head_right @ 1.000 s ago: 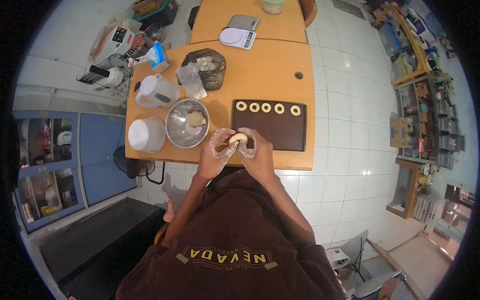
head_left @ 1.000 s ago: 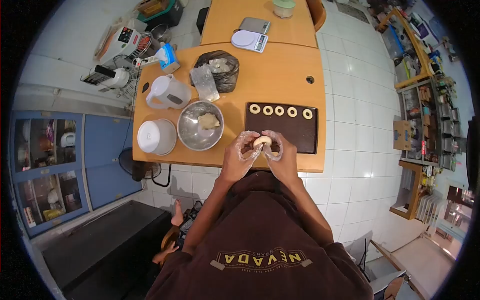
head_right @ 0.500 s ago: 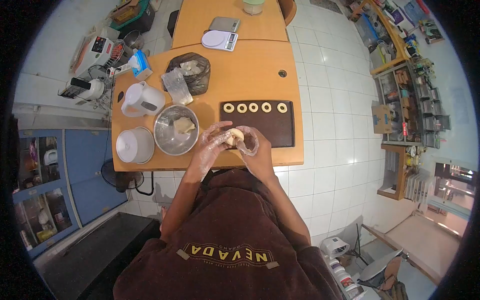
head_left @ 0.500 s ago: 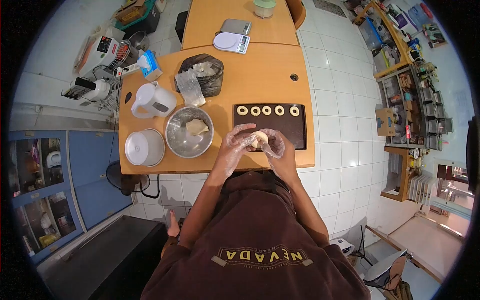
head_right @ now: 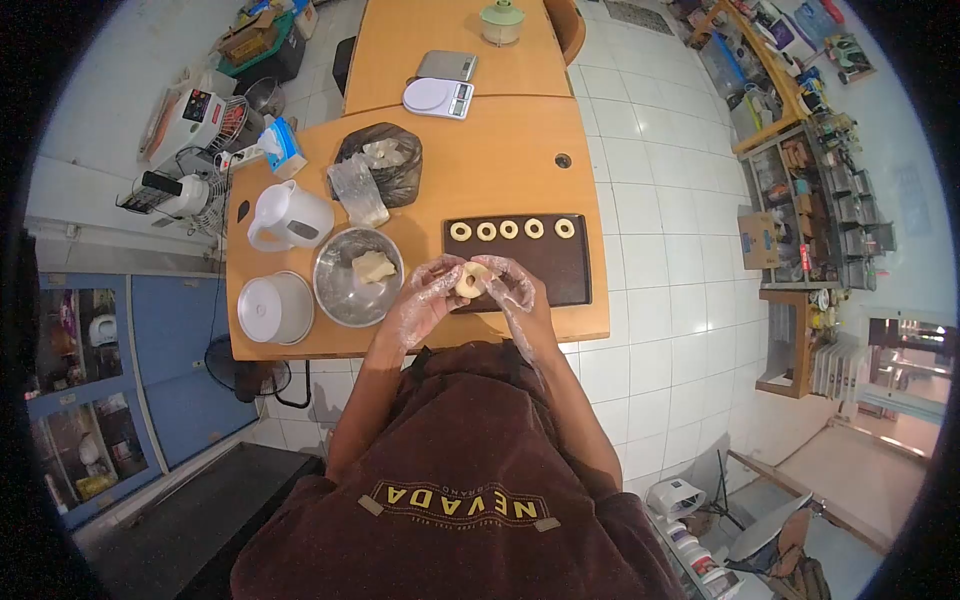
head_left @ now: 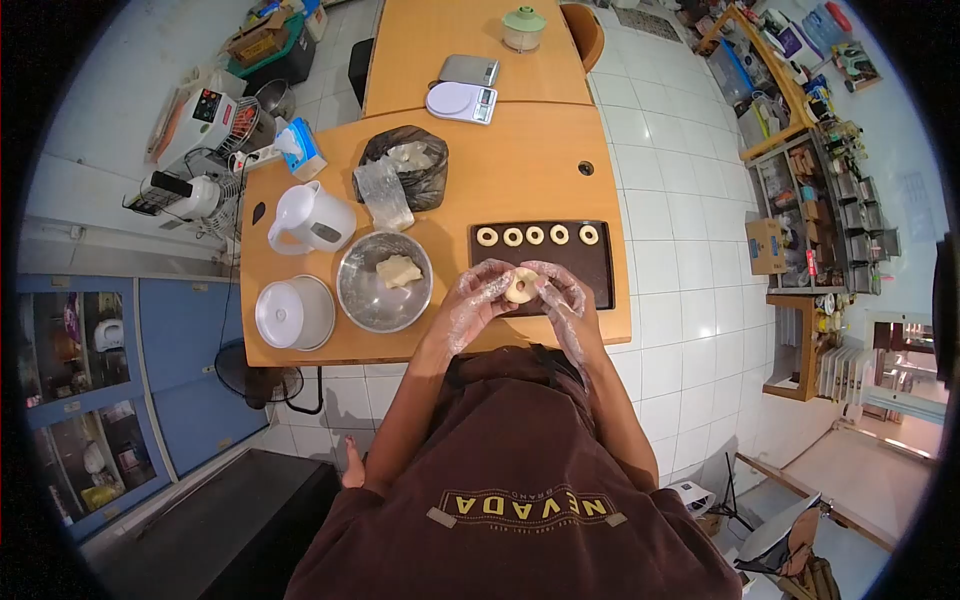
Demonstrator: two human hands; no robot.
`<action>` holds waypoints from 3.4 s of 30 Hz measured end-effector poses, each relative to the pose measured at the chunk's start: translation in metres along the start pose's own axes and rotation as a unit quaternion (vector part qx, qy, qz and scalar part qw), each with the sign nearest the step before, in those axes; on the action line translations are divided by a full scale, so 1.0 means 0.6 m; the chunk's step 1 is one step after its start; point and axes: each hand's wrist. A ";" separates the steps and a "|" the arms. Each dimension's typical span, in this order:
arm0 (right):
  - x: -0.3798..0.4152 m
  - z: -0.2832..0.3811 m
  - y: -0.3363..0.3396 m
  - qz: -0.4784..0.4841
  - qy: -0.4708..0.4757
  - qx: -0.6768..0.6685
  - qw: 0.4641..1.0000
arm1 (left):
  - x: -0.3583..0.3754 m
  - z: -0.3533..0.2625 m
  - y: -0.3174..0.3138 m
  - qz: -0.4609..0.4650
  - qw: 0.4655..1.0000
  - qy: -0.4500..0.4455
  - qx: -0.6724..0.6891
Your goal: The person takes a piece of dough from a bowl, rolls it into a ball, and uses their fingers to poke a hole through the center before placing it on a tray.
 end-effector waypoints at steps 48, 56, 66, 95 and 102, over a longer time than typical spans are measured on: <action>-0.019 0.000 0.011 0.016 -0.099 -0.040 0.994 | 0.011 -0.023 -0.021 -0.013 0.941 -0.200 -0.272; -0.019 -0.006 -0.004 -0.006 -0.090 -0.050 0.995 | 0.019 -0.032 -0.027 -0.039 0.973 -0.130 -0.186; -0.019 -0.017 -0.009 -0.041 -0.008 0.055 0.998 | 0.012 -0.021 -0.016 -0.053 0.934 -0.211 -0.283; -0.015 -0.014 -0.013 -0.017 -0.001 0.022 1.000 | 0.006 0.008 -0.028 -0.088 0.973 -0.170 -0.127; -0.006 -0.004 -0.015 -0.025 -0.024 0.037 0.999 | 0.005 0.010 -0.025 -0.132 0.963 -0.197 -0.128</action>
Point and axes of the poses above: each hand's wrist, its own x-axis away from the middle knuckle, its own y-axis out of the back of the hand, z = x × y, and after that the axes turned 12 degrees about -z, right-handed
